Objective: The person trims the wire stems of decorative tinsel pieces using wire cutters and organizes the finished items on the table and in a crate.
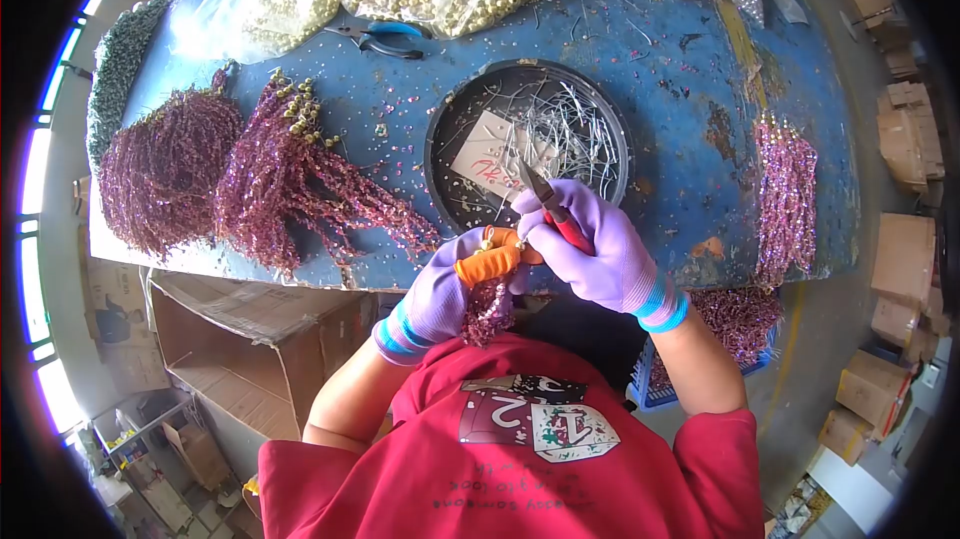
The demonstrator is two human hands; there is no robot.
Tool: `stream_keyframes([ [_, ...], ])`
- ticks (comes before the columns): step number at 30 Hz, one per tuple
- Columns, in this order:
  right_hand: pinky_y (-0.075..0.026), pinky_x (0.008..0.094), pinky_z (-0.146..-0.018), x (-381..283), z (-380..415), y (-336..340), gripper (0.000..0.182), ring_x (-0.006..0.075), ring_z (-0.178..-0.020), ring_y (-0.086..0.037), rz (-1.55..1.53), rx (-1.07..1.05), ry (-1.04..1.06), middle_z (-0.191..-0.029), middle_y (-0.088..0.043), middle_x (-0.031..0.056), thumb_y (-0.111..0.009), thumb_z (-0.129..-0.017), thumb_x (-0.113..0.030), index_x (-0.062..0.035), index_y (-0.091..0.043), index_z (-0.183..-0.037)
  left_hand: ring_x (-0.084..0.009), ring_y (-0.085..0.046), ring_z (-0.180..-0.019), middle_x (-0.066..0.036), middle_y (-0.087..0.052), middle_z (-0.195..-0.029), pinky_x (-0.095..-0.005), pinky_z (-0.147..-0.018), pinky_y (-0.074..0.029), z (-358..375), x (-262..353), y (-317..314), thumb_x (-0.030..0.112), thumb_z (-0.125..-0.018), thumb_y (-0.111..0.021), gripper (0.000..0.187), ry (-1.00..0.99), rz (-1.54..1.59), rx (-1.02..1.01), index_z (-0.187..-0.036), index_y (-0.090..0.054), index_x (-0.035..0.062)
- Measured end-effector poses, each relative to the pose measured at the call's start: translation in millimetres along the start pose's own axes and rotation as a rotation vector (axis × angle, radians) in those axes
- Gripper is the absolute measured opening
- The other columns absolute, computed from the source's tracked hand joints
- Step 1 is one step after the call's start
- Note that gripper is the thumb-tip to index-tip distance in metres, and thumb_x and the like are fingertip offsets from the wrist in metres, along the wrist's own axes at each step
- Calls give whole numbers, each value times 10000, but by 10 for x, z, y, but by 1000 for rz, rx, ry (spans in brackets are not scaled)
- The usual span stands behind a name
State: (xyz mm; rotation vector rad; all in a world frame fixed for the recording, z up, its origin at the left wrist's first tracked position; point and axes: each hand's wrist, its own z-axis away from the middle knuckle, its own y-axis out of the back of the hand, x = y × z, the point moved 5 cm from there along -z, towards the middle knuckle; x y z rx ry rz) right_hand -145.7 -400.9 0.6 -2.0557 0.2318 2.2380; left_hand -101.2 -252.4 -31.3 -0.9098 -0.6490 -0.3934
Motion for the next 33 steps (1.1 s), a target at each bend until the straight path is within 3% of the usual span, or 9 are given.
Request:
stream_keyframes([
  [9, -424, 201, -573, 52, -7, -55, 196, 22, -635, -498, -251, -136, -197, -827, -568, -27, -560, -925, -130, -78, -551, -1114, -66, -561, -731, -22, -601, -860, -210, -640, -457, 43, 2, -33, 245, -959, -548, 287, -91, -10, -70, -1113, -574, 4],
  [11, -433, 262, -847, 72, 8, -91, 189, 71, -896, -538, -302, -147, -256, -934, -578, -1, -554, -886, -37, -25, -527, -1073, -77, -570, -737, -34, -603, -877, -214, -647, -460, 71, -17, 29, 237, -944, -570, 298, -68, -86, -82, -1116, -555, -5],
  [14, -424, 250, -841, 69, 26, -116, 269, 67, -872, -534, -232, -177, -56, -961, -584, -6, -555, -869, 0, -22, -515, -1134, -137, -619, -754, -77, -619, -905, -262, -680, -501, 320, 77, 43, 229, -919, -606, 320, 38, -76, -175, -1104, -536, -22],
  [16, -410, 263, -889, 47, 65, -82, 296, 91, -937, -537, -444, -175, -311, -1003, -589, 10, -560, -859, -5, -34, -519, -1151, -196, -643, -794, -123, -628, -926, -310, -715, -527, 477, 127, 119, 220, -908, -613, 327, 13, -81, -101, -1104, -531, -28],
  [20, -417, 300, -913, 72, -16, 6, 261, 123, -954, -544, -214, -74, -47, -1028, -589, 38, -553, -856, -26, -26, -542, -1117, -309, -637, -868, -162, -610, -949, -437, -797, -528, 815, 368, 507, 296, -904, -568, 370, -226, 6, 152, -1108, -530, -11],
  [25, -421, 304, -925, 62, 22, -31, 312, 125, -969, -552, -254, -104, -156, -1012, -605, 38, -552, -861, -31, -25, -528, -1172, -322, -551, -1093, -145, -524, -1156, -496, -940, -479, 919, 687, 843, 192, -947, -492, 351, -613, 137, 168, -1241, -482, 2],
  [30, -418, 295, -932, 105, 78, -88, 329, 118, -983, -553, -266, -101, -188, -1022, -606, 45, -553, -866, -34, -26, -517, -1194, -334, -524, -1162, -159, -495, -1258, -482, -1021, -427, 828, 746, 913, 147, -954, -466, 442, -658, 191, 188, -1364, -384, 7],
  [32, -412, 296, -942, 113, 86, -91, 335, 119, -990, -552, -258, -104, -161, -1027, -604, 48, -553, -867, -30, -27, -512, -1200, -312, -487, -1229, -163, -458, -1350, -448, -1025, -430, 842, 797, 767, 92, -942, -489, 463, -682, -249, 340, -1377, -361, 1],
  [33, -412, 296, -942, 110, 86, -89, 335, 119, -990, -552, -258, -106, -158, -1027, -604, 48, -553, -867, -30, -27, -512, -1200, -280, -481, -1248, -162, -433, -1399, -417, -1015, -446, 823, 783, 824, 27, -901, -551, 518, -677, 140, 315, -1378, -349, 1],
])
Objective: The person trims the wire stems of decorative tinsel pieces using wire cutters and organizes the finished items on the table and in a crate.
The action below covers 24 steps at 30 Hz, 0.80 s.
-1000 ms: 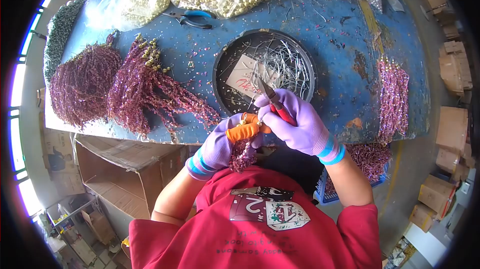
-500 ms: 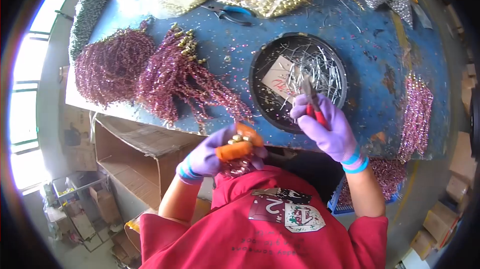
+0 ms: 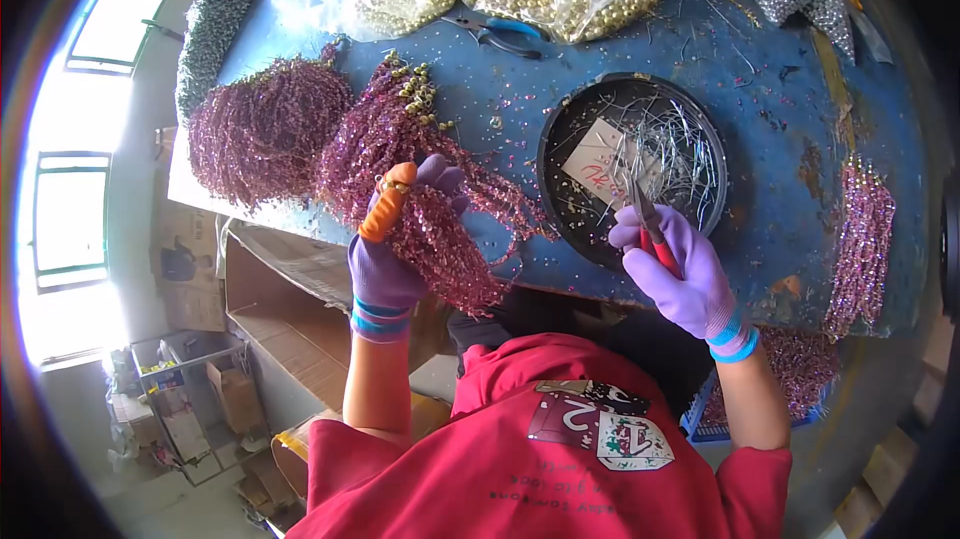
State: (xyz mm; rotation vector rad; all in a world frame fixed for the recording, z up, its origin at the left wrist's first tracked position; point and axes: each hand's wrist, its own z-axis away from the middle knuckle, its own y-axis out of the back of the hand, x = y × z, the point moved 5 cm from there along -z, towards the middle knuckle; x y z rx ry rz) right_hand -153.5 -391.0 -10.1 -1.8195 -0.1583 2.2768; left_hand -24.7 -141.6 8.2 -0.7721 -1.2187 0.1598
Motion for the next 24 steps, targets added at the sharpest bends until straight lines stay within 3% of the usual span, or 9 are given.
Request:
stream_keyframes([
  [3, -409, 297, -949, 8, -11, 0, 342, 122, -1000, -551, -24, -8, 8, -1031, -602, 49, -556, -865, -30, -21, -508, -1204, -286, -465, -1269, -167, -466, -1374, -419, -1025, -433, -11, 47, -5, 15, -900, -546, 462, -106, -204, 4, -1339, -400, 9],
  [6, -471, 205, -709, -7, -20, -11, 330, 43, -806, -555, 20, -19, 109, -988, -597, -14, -570, -895, -14, -49, -505, -1217, -253, -564, -1104, -127, -590, -1151, -385, -904, -496, -7, 125, -3, 139, -939, -509, 307, -309, -694, 135, -1225, -490, 29],
  [7, -470, 205, -704, -19, -6, -19, 332, 40, -802, -554, 10, -25, 83, -988, -598, -15, -569, -895, -16, -52, -505, -1219, -253, -564, -1104, -127, -590, -1151, -385, -904, -496, 3, 194, 3, 139, -939, -509, 307, -313, -697, 134, -1225, -490, 29],
  [9, -469, 204, -699, -56, 6, -23, 334, 38, -798, -552, -7, -27, 65, -987, -598, -16, -569, -895, -18, -54, -505, -1221, -192, -557, -812, -61, -548, -892, -308, -708, -488, 14, 322, -25, 240, -949, -484, 254, -66, 31, -60, -1113, -533, 52],
  [10, -444, 248, -821, -48, 14, -17, 344, 80, -897, -555, -26, -22, 11, -1016, -601, 17, -567, -877, -22, -28, -503, -1215, -145, -432, -628, -19, -434, -753, -254, -588, -416, 30, 440, -29, 280, -938, -501, 251, -106, -69, 23, -1066, -533, 67],
  [11, -419, 292, -944, -30, 19, -14, 356, 122, -996, -558, -44, -19, -43, -1046, -604, 50, -565, -859, -27, -3, -502, -1209, -145, -432, -628, -19, -434, -753, -254, -588, -416, 33, 548, -7, 280, -938, -501, 251, -107, -74, 21, -1066, -533, 67],
  [13, -421, 291, -942, -26, 15, -11, 353, 120, -996, -557, -37, -14, -47, -1043, -603, 48, -561, -860, -25, -3, -503, -1207, -124, -462, -625, -13, -465, -739, -248, -569, -420, 39, 768, 111, 256, -946, -485, 232, -134, -389, 158, -1065, -540, 63],
  [17, -422, 285, -936, -47, 16, -41, 335, 112, -996, -553, -6, -24, -17, -1037, -597, 43, -550, -861, -19, -5, -508, -1193, -102, -543, -697, -19, -568, -824, -263, -625, -483, -154, 922, -18, 212, -886, -655, 200, -556, -1506, 382, -1006, -587, 67],
  [24, -409, 279, -945, -69, 67, -34, 300, 109, -994, -551, 74, -33, 70, -1035, -591, 38, -538, -863, -8, -4, -516, -1162, -219, -650, -904, -116, -661, -1038, -330, -793, -503, -681, 743, -65, 281, -806, -724, 341, -408, -1980, 376, -1064, -624, 83],
])
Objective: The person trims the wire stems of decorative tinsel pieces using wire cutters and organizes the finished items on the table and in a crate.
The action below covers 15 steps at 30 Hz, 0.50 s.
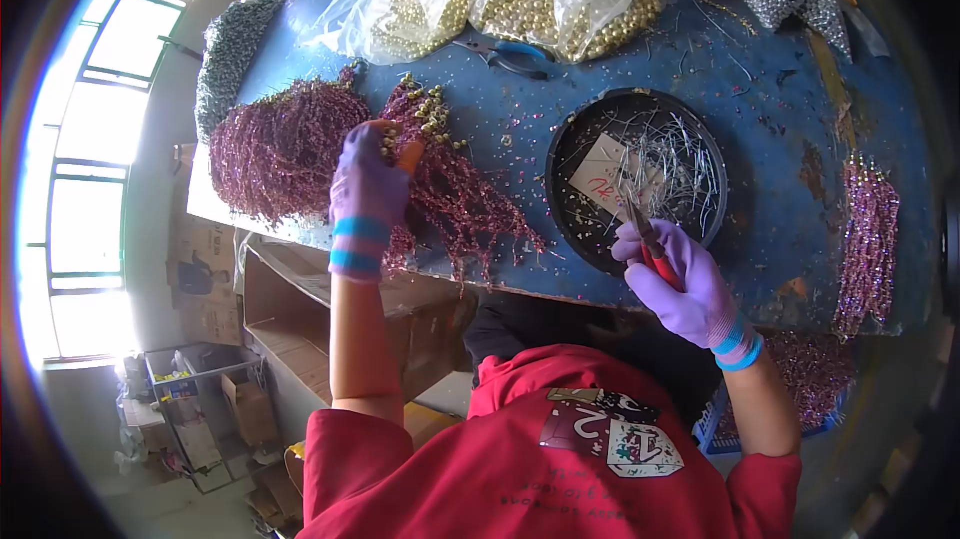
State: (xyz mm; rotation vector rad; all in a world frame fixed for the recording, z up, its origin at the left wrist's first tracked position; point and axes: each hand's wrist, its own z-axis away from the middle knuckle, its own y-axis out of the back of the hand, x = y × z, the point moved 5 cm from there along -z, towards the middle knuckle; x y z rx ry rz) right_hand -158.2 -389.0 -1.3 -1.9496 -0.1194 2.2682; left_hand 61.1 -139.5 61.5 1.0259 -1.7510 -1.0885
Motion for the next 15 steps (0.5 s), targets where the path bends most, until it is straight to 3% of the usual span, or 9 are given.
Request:
stream_keyframes([
  [2, -404, 279, -954, -5, 18, 11, 290, 110, -998, -552, -27, -2, -9, -1041, -595, 44, -539, -864, -8, -5, -521, -1153, -253, -662, -913, -128, -667, -1040, -353, -798, -505, -76, -26, -184, 353, -798, -719, 363, 50, -188, -117, -1041, -625, 102],
  [3, -404, 279, -954, -6, 21, 15, 290, 110, -998, -552, -26, 0, -8, -1041, -595, 44, -539, -864, -8, -5, -521, -1153, -253, -662, -913, -128, -667, -1040, -353, -798, -505, -71, -19, -177, 353, -798, -719, 363, 48, -186, -117, -1041, -625, 102],
  [5, -443, 267, -887, -27, 20, 33, 282, 108, -943, -567, 56, 38, 50, -1001, -606, 42, -540, -872, -20, -9, -526, -1153, -341, -626, -950, -126, -658, -1030, -431, -797, -492, -47, -41, -144, 348, -811, -692, 343, 164, -36, -114, -1049, -599, 119],
  [6, -443, 267, -887, 4, 11, 33, 282, 108, -943, -567, 56, 49, 46, -1001, -606, 42, -540, -872, -20, -9, -526, -1153, -322, -641, -856, -116, -665, -947, -397, -739, -499, 23, 38, -54, 295, -817, -698, 267, 59, 62, -19, -989, -604, 114],
  [10, -472, 242, -749, 35, -141, -2, 262, 92, -810, -568, -129, 141, -53, -921, -613, 30, -546, -897, -65, -16, -532, -1154, -276, -640, -774, -99, -650, -880, -348, -675, -495, 487, 433, 158, 175, -795, -726, 197, -27, 292, 24, -934, -607, 99],
  [12, -469, 237, -730, -32, -250, -108, 261, 82, -763, -557, -175, 129, -75, -898, -614, 22, -551, -912, -92, -19, -526, -1161, -238, -634, -732, -85, -633, -849, -311, -644, -488, 710, 664, 217, 65, -757, -743, 203, -287, 443, 101, -905, -607, 90],
  [15, -465, 245, -754, -3, -405, -282, 292, 81, -794, -545, -304, 40, -88, -978, -595, 17, -564, -916, -113, -32, -507, -1190, -250, -639, -734, -89, -635, -865, -318, -649, -495, 943, 718, 124, 25, -740, -743, 213, -266, 603, 37, -901, -614, 81],
])
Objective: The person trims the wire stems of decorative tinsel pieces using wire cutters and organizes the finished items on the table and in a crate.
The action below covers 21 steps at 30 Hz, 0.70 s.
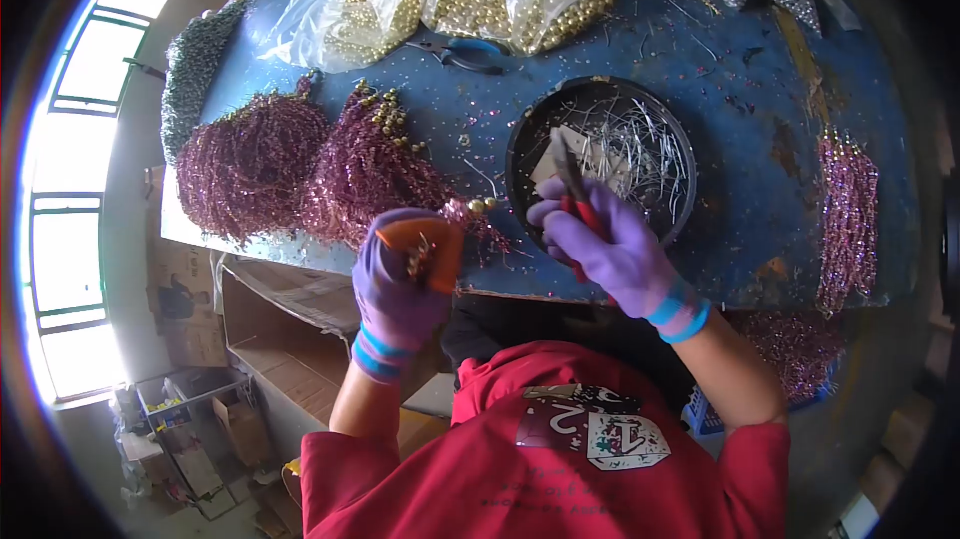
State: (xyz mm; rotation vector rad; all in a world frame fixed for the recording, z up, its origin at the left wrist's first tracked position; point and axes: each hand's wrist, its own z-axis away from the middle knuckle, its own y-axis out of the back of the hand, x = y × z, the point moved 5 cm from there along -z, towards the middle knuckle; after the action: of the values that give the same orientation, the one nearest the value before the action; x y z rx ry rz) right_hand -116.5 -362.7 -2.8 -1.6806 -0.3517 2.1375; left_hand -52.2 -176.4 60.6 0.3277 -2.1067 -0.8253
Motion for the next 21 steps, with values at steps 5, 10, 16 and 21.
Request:
stream_keyframes([
  [5, -458, 247, -800, 68, -99, -93, 325, 77, -847, -555, 25, -14, -37, -970, -602, 15, -602, -898, -133, -17, -508, -1188, -254, -651, -764, -88, -643, -900, -333, -656, -510, 127, 168, -118, 29, -712, -756, 229, -107, 28, -129, -900, -636, 82],
  [10, -453, 244, -830, 70, -68, -36, 288, 75, -884, -565, 156, -31, 101, -944, -605, 14, -588, -892, -73, -10, -516, -1163, -196, -637, -842, -99, -635, -997, -297, -731, -498, 196, 117, -229, 37, -758, -741, 294, 101, 395, -187, -1019, -608, 53],
  [16, -480, 251, -760, -147, 135, 8, 229, 96, -828, -591, 322, -178, 65, -907, -620, 27, -552, -879, 16, -34, -544, -1102, -123, -604, -894, -83, -641, -1021, -280, -793, -488, -59, 81, -288, 114, -845, -690, 297, 585, 613, -590, -1103, -585, 11],
  [21, -477, 338, -790, -477, 245, -20, 210, 254, -853, -636, 772, -217, 673, -927, -640, 97, -627, -798, -22, -58, -578, -998, -129, -611, -851, -107, -650, -903, -291, -757, -494, 92, 77, -707, 180, -872, -665, 247, 299, 697, -1138, -1057, -619, 23],
])
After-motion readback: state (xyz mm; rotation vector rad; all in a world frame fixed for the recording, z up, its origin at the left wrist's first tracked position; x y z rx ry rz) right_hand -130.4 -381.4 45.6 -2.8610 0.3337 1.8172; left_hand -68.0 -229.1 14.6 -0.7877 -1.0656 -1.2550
